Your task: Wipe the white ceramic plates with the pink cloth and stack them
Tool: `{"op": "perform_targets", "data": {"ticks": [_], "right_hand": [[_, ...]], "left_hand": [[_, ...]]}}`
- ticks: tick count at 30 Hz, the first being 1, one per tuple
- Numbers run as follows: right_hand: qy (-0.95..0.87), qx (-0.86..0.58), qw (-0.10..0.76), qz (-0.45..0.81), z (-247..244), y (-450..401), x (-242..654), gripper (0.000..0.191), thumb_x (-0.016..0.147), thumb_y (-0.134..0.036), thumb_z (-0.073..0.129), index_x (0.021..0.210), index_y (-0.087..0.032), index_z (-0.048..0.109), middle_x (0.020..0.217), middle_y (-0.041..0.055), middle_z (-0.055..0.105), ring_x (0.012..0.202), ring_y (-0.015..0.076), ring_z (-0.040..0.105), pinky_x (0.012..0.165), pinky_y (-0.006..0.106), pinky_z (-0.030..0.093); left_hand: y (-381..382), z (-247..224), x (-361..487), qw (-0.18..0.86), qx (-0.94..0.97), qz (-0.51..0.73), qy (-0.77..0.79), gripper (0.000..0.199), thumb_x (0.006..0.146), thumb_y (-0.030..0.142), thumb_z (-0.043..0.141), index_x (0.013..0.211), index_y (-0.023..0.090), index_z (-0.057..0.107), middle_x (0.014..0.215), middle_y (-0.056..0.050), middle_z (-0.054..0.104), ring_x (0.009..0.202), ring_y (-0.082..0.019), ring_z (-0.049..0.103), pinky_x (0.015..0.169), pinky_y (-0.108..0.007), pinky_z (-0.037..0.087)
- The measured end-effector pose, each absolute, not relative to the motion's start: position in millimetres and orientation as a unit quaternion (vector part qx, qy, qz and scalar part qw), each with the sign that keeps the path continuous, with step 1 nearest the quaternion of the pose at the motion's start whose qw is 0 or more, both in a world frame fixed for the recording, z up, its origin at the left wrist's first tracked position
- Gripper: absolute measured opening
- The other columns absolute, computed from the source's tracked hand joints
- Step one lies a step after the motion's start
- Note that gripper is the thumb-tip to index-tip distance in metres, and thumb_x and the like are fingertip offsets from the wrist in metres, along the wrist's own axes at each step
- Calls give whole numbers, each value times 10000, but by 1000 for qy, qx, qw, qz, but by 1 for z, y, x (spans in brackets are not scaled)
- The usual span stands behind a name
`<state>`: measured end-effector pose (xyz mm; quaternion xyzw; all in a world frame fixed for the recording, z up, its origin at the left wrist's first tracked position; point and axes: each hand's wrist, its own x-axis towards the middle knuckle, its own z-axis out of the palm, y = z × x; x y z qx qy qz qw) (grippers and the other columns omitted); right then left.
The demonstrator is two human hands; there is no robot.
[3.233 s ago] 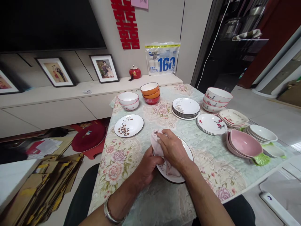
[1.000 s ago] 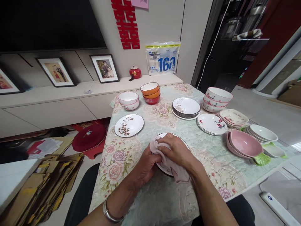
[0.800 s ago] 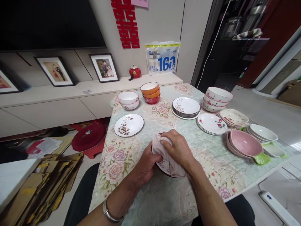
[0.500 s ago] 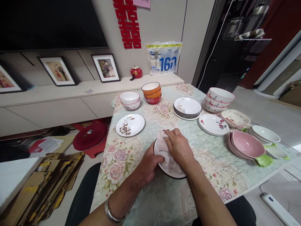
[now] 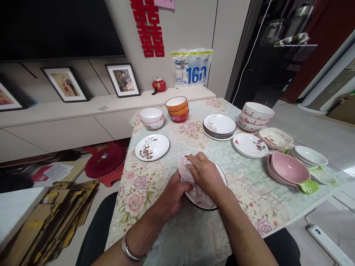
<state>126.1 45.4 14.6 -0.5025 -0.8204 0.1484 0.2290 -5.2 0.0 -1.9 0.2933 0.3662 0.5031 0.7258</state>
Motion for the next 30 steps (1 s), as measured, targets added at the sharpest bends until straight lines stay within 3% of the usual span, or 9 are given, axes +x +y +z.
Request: {"op": "perform_targets", "data": {"ticks": [8, 13, 17, 25, 30], "right_hand": [[-744, -656, 120, 42, 15, 52, 141, 365, 969, -302, 432, 1254, -175, 622, 976, 103, 605, 829, 221, 625, 697, 304, 421], [-722, -682, 112, 29, 18, 49, 135, 369, 973, -312, 414, 1249, -178, 620, 999, 127, 620, 812, 231, 641, 666, 312, 418], [-713, -691, 117, 21, 16, 49, 137, 371, 975, -316, 411, 1249, -174, 616, 1016, 138, 616, 787, 239, 640, 651, 326, 424], [-795, -542, 246, 116, 15, 47, 130, 331, 970, -272, 438, 1245, -172, 593, 1015, 91, 586, 937, 217, 603, 828, 323, 466], [-839, -456, 248, 165, 19, 40, 123, 307, 976, -246, 422, 1224, -213, 601, 986, 59, 569, 885, 177, 593, 817, 287, 467]], "left_hand": [[2, 4, -6, 735, 269, 503, 367, 708, 498, 8, 543, 1183, 165, 633, 1015, -59, 724, 910, -221, 639, 738, -277, 483], [0, 8, 0, 707, 216, 548, 393, 679, 530, 59, 654, 1199, 163, 609, 1101, -89, 718, 986, -255, 641, 816, -333, 506], [-1, 4, 1, 703, 234, 552, 383, 733, 520, 21, 600, 1235, 182, 593, 1117, -69, 714, 1011, -246, 639, 861, -333, 498], [-1, 2, -3, 717, 287, 510, 378, 721, 526, 3, 534, 1219, 193, 597, 846, -8, 691, 765, -179, 615, 707, -277, 482], [-2, 3, -1, 716, 277, 507, 391, 709, 509, 0, 541, 1189, 189, 606, 845, -10, 685, 798, -191, 621, 679, -262, 465]]}}
